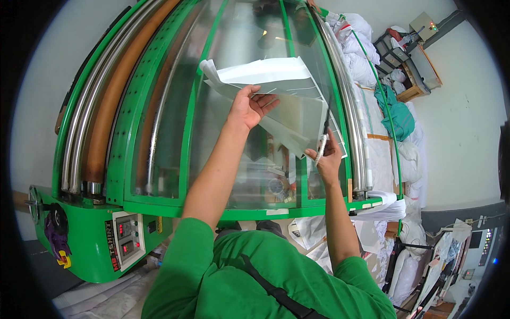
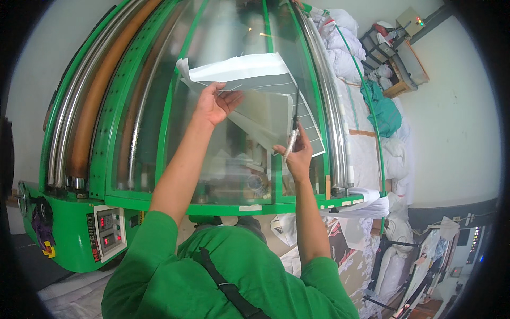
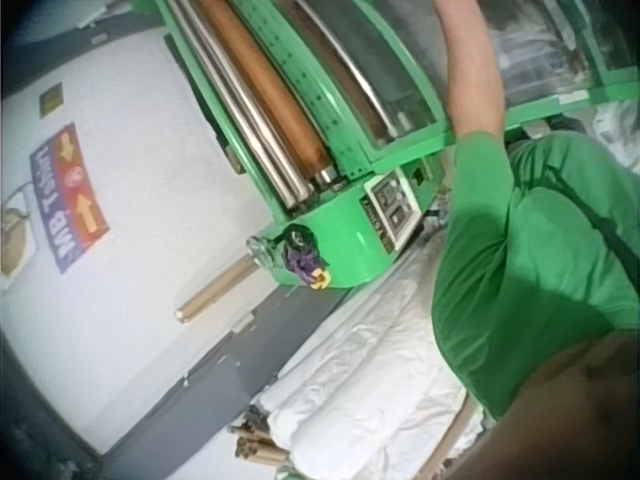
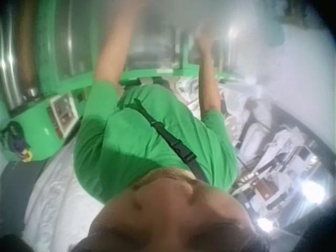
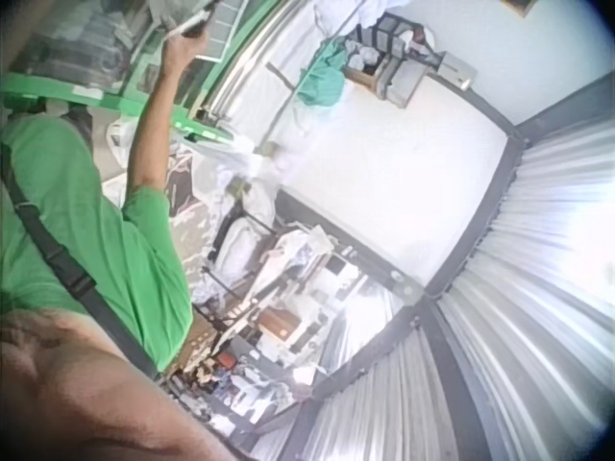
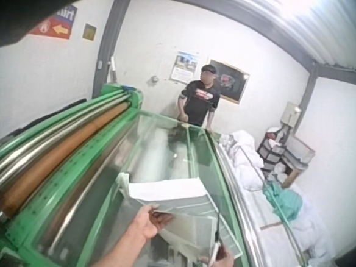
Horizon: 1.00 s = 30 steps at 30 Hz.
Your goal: The person uses shears to trim a printed transfer sheet on a heat press platen, then places a white t-shirt on the platen and trims the fabric edges. The person handles the transfer sheet and t-shirt repeatedly, cutting and repositioning them.
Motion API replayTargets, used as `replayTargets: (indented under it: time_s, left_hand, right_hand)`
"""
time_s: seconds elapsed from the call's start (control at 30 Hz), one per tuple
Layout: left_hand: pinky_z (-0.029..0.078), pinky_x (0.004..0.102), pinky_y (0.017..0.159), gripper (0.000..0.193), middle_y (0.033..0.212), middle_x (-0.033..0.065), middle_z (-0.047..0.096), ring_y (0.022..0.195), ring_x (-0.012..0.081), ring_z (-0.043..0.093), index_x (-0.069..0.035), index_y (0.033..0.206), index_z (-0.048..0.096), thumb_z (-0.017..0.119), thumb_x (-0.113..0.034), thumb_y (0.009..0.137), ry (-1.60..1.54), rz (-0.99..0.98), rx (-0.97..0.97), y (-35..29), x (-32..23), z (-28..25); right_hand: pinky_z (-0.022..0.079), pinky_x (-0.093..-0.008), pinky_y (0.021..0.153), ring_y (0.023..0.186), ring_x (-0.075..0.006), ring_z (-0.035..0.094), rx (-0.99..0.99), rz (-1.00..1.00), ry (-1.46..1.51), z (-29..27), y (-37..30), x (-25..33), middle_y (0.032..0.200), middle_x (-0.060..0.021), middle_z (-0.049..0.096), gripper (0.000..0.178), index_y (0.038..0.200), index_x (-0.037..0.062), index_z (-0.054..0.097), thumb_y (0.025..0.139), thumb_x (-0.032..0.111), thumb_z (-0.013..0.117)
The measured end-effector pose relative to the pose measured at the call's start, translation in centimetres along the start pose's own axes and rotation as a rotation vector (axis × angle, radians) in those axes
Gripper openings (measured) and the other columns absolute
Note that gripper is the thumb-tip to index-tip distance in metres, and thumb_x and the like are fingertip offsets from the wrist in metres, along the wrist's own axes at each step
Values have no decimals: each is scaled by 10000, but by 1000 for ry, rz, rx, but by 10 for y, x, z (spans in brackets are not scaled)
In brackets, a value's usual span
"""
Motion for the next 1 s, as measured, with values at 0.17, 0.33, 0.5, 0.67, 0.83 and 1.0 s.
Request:
replayTargets:
  time_s: [0.17, 0.33, 0.5, 0.67, 0.83, 1.0]
  left_hand:
    - [469, 519, 1066, 414, 1268, 89, 697, 1237, 252, 630, -86, 1302, 612, 693, -327, 977, 776, 188, 137, -5, 29, -7]
    - [419, 524, 1046, 649, 1345, 110, 663, 1318, 256, 578, -119, 1412, 604, 689, -571, 954, 1788, 227, 413, -5, 65, -71]
    - [315, 726, 1098, 763, 1395, 120, 618, 1401, 320, 497, -187, 1572, 489, 593, -652, 977, 2526, 562, 456, -75, 87, -143]
    - [246, 738, 1126, 839, 1448, 138, 570, 1414, 332, 467, -173, 1615, 429, 588, -676, 963, 2515, 118, 270, -164, 65, -149]
    - [139, 797, 1165, 1073, 1557, 182, 470, 1496, 376, 378, -170, 1656, 344, 713, -739, 823, 2528, -123, -187, -217, 26, -165]
    - [54, 841, 1166, 1275, 1701, 150, 327, 1608, 435, 162, -266, 1701, 231, 886, -645, 675, 2589, -103, -239, -243, -51, -207]
  right_hand:
    - [569, -273, 824, 914, -137, 695, -88, 2, -198, 12, 14, -2, 980, -74, 697, 1003, 1627, -21, 344, 791, -36, 898]
    - [539, -255, 747, 804, -100, 657, -117, 38, -141, 25, 17, -34, 897, -36, 679, 1034, 1644, -12, 321, 787, -25, 899]
    - [508, -242, 740, 826, -88, 642, 23, 96, -198, 43, -5, -35, 900, -22, 674, 1109, 1651, -3, 314, 752, 41, 963]
    - [539, -301, 787, 877, -139, 667, 127, 161, -3, 50, -31, -45, 975, -62, 695, 1194, 1669, 26, 275, 726, 147, 998]
    - [556, -356, 873, 962, -215, 700, 153, 158, -83, 44, -42, -72, 1079, -134, 716, 1266, 1699, 57, 138, 771, 248, 977]
    - [554, -415, 964, 1095, -308, 721, 175, 205, -335, 42, -56, -91, 1198, -221, 724, 1211, 1680, 44, 169, 762, 200, 944]
Point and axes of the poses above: each hand's wrist, its own y-axis towards the middle knuckle, its own z-axis out of the palm, x = y × z, the point moved 3 cm from there along y, towards the middle knuckle
